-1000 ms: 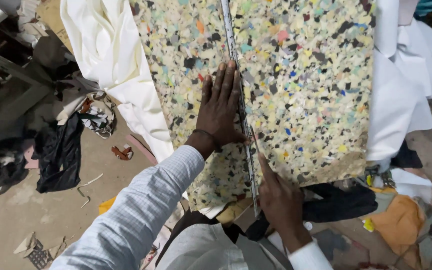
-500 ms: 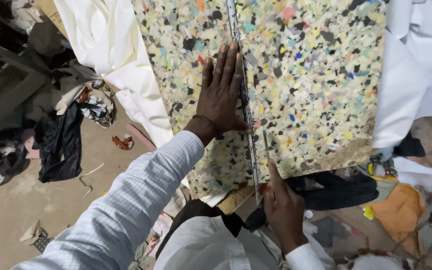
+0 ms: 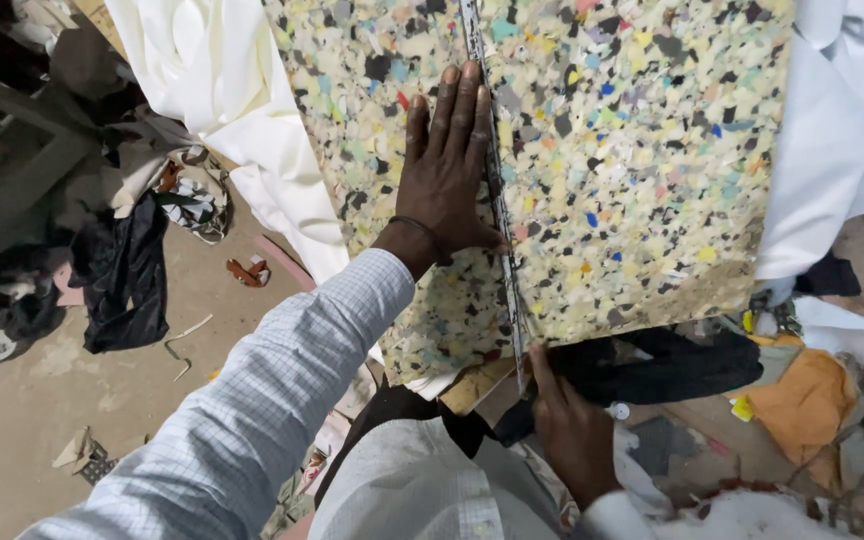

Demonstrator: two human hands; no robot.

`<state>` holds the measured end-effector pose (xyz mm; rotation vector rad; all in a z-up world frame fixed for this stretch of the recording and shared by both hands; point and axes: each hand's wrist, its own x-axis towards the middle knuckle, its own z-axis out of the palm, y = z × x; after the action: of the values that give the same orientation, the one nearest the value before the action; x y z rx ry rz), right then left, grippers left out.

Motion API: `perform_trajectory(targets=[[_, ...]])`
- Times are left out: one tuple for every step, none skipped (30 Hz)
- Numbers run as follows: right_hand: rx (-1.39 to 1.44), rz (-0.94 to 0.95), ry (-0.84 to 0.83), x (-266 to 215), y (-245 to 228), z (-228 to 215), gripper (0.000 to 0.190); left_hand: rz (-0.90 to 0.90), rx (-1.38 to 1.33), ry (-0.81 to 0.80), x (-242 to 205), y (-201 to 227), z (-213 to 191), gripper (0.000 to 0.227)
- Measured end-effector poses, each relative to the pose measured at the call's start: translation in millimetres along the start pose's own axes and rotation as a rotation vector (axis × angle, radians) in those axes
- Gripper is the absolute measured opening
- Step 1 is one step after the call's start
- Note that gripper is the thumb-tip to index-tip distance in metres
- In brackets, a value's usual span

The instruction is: The person measures a piece of multicolored speckled fabric using a tape measure and a metal ruler, marking it with a pen. They then use a utility knife to cut the fabric along the marked line. The person also measures a wooden plank and a dark foam sheet.

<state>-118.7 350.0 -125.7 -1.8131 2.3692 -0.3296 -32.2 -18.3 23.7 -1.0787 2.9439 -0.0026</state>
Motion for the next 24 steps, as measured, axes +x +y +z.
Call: perform_trajectory(targets=[[-0.023, 0.063, -0.112, -31, 6, 9, 0.085, -0.004, 0.0, -0.008, 1, 0, -1, 0.184], [-0.022, 0.063, -0.113, -48, 12, 16, 0.085, -0.004, 0.001, -0.009, 1, -1, -1, 0.184], [-0.14, -0.012, -0.13, -67, 18, 24, 0.077, -0.008, -0.005, -0.01, 1, -1, 0, 0.185], [-0.257, -0.087, -0.146, -86, 24, 31, 0.071, -0.012, -0.01, -0.011, 1, 0, 0, 0.186], [-0.261, -0.081, -0.146, -102, 28, 40, 0.071, -0.006, -0.014, -0.008, -1, 2, -1, 0.186], [-0.252, -0.017, -0.133, -119, 32, 49, 0.077, -0.003, -0.015, -0.022, -2, 3, -3, 0.186], [-0.239, 0.037, -0.115, -129, 37, 61, 0.083, -0.009, -0.01, -0.032, -3, 0, -6, 0.187], [-0.239, 0.035, -0.108, -110, 28, 44, 0.083, -0.011, -0.006, -0.026, -1, -1, -6, 0.187], [-0.198, 0.027, 0.0, -96, 18, 26, 0.07, -0.01, 0.002, -0.029, -1, -1, -5, 0.186], [-0.157, 0.02, 0.108, -82, 7, 8, 0.058, -0.009, 0.011, -0.031, -1, 0, -5, 0.185], [-0.158, 0.016, 0.118, -63, 4, 2, 0.058, -0.011, 0.015, -0.021, 0, 1, 1, 0.185], [-0.069, 0.078, 0.091, -43, 1, -4, 0.064, -0.012, 0.03, 0.014, 0, 1, 5, 0.188], [0.022, 0.136, 0.073, -18, -3, -9, 0.069, -0.013, 0.051, 0.057, 4, -1, 8, 0.191], [0.023, 0.129, 0.091, 1, -9, -11, 0.069, -0.016, 0.061, 0.073, 3, -2, 16, 0.191], [0.145, 0.266, 0.104, 23, -15, -14, 0.067, 0.006, 0.045, 0.122, 5, -4, 23, 0.198], [0.27, 0.401, 0.115, 46, -22, -17, 0.065, 0.028, 0.031, 0.17, 7, -7, 30, 0.205], [0.274, 0.388, 0.13, 58, -25, -12, 0.065, 0.023, 0.042, 0.186, 5, -8, 30, 0.205], [0.394, 0.418, 0.157, 71, -28, -6, 0.049, 0.031, 0.031, 0.212, 4, -8, 30, 0.204], [0.512, 0.446, 0.182, 85, -30, -1, 0.038, 0.04, 0.019, 0.238, 4, -9, 32, 0.202], [0.515, 0.431, 0.195, 87, -31, 8, 0.038, 0.036, 0.029, 0.255, 4, -11, 33, 0.202], [0.514, 0.458, 0.181, 88, -34, 17, 0.047, 0.062, -0.084, 0.32, 4, -12, 35, 0.17], [0.513, 0.486, 0.167, 90, -36, 27, 0.059, 0.091, -0.196, 0.384, 4, -14, 37, 0.138], [0.515, 0.478, 0.178, 95, -39, 33, 0.059, 0.093, -0.19, 0.395, 5, -13, 35, 0.138], [0.515, 0.433, 0.31, 100, -42, 39, 0.048, 0.076, -0.24, 0.429, 7, -13, 34, 0.126]])
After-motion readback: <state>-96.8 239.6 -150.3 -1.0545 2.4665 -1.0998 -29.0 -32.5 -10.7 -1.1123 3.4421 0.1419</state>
